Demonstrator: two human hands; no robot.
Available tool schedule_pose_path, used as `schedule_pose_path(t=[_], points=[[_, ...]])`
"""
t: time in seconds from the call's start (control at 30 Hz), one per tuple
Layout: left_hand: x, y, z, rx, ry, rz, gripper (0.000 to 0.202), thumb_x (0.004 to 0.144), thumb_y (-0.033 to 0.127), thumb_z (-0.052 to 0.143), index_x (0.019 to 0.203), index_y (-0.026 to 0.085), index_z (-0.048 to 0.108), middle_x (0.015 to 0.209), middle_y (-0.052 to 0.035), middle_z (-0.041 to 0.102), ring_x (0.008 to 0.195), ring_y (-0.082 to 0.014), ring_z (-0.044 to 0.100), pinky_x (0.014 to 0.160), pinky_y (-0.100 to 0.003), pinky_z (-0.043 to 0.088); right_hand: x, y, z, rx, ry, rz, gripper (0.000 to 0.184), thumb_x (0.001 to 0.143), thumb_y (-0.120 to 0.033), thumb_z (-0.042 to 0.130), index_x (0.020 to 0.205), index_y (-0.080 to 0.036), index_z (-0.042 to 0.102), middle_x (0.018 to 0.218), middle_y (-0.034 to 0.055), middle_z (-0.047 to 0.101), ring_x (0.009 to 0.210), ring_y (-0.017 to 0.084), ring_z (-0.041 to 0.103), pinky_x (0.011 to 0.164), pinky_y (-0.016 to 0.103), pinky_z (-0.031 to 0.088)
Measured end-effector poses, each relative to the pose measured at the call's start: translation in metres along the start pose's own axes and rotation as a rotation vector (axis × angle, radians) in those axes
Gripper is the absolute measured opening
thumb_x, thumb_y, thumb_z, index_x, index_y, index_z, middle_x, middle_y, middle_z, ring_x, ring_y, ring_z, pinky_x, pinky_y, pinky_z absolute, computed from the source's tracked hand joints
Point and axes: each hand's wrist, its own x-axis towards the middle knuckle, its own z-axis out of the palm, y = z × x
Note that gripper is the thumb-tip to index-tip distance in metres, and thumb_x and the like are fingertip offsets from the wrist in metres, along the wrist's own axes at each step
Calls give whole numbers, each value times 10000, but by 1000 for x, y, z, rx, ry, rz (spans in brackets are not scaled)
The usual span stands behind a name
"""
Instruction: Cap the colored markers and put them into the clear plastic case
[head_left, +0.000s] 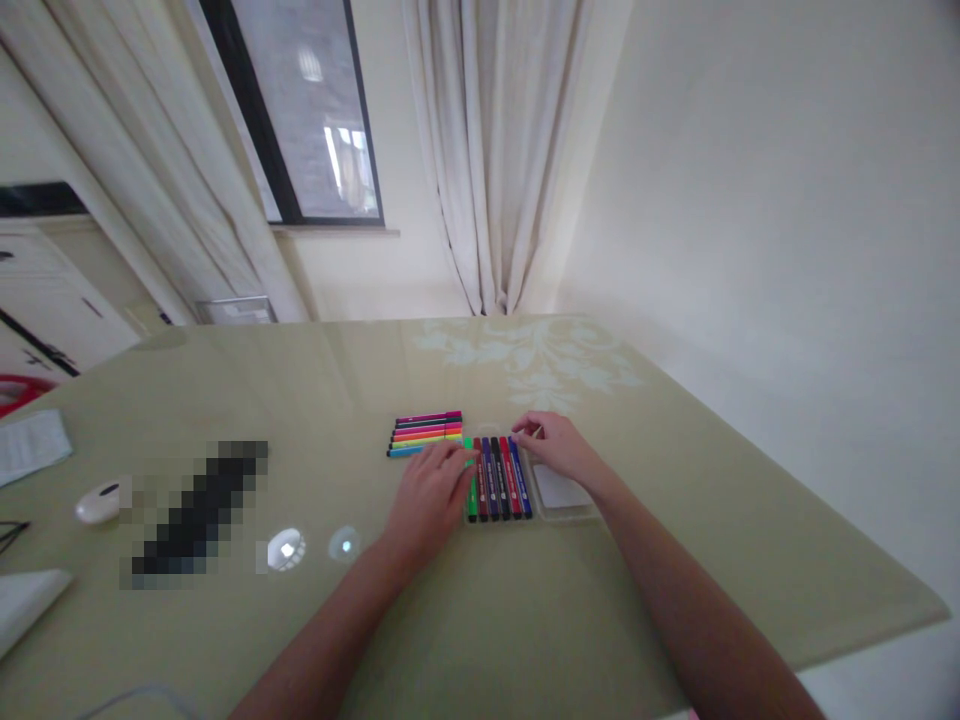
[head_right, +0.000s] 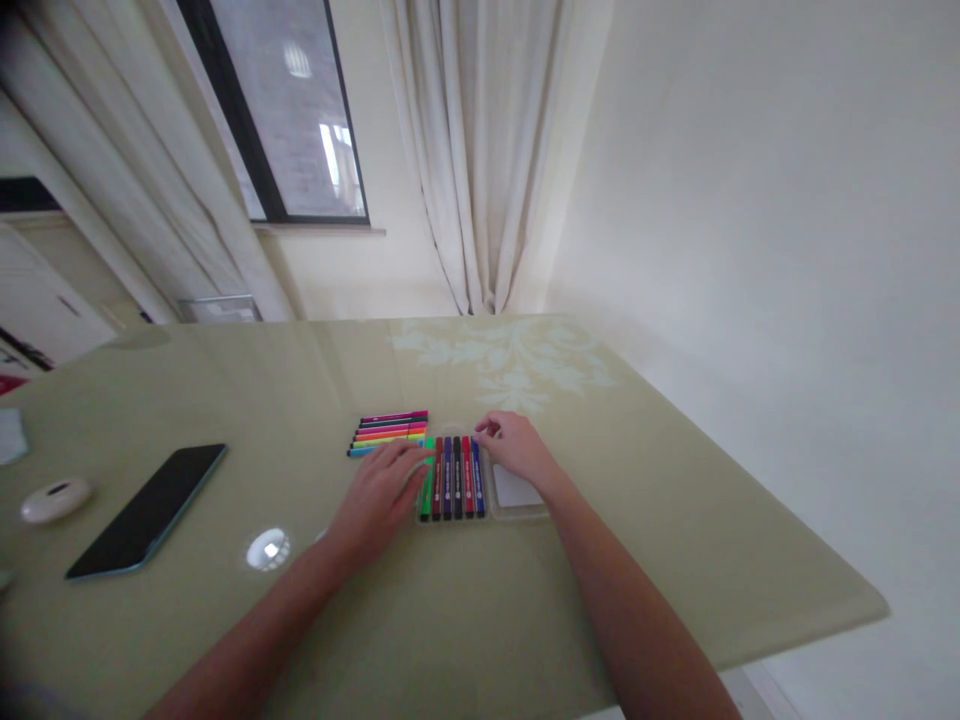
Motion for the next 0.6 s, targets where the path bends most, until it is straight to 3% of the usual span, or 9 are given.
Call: schedule_pose_path(t=[0.07, 0.13, 0.33, 0.43, 0.5, 0.6], points=[[3, -17, -5, 166, 32, -188, 286, 1034, 240, 459, 1212, 210, 681, 1215, -113, 672, 1136, -296, 580, 965, -463, 482, 0, -1, 0, -14, 23, 11, 135, 896, -255, 690, 974, -178, 769, 895, 60, 762, 795, 182, 669, 742, 295, 480], [4, -30, -9, 283, -3, -287, 256, 1010, 237, 504, 1191, 215, 684, 1234, -123, 669, 1146, -324, 572, 942, -481, 481, -1, -3, 0, -28, 30, 23, 128, 898, -253, 689, 969, -179, 766, 908, 66, 766, 810, 189, 680, 754, 303, 487], [4, -45, -16, 305, -67, -370, 157, 980, 283, 549, 1040, 198, 666, 1184, -131, 663, 1127, -346, 571, 918, -477, 466, -1, -5, 0, -17, 24, 53, 103, 894, -260, 698, 941, -189, 757, 883, 65, 769, 782, 192, 698, 726, 304, 499], [7, -50, -16, 42, -33, -422, 168, 997, 287, 482, 980, 199, 625, 1067, -108, 698, 1024, -308, 615, 878, -438, 470, -1, -3, 2, 2, 29, 43, 87, 884, -244, 700, 932, -192, 751, 855, 62, 765, 750, 184, 694, 699, 293, 501], [10, -49, -14, -254, 1, -446, 201, 1009, 331, 442, 976, 205, 596, 909, -64, 699, 839, -248, 636, 773, -373, 483, 0, -2, 4, 14, 32, 45, 87, 876, -232, 704, 939, -192, 749, 839, 57, 762, 740, 179, 693, 694, 287, 501], [12, -37, -9, -601, 63, -448, 286, 1001, 443, 437, 948, 210, 594, 760, -4, 639, 617, -175, 558, 606, -297, 444, 0, -3, 6, 34, 36, 55, 90, 868, -220, 704, 939, -191, 751, 833, 55, 761, 754, 181, 697, 712, 289, 507]])
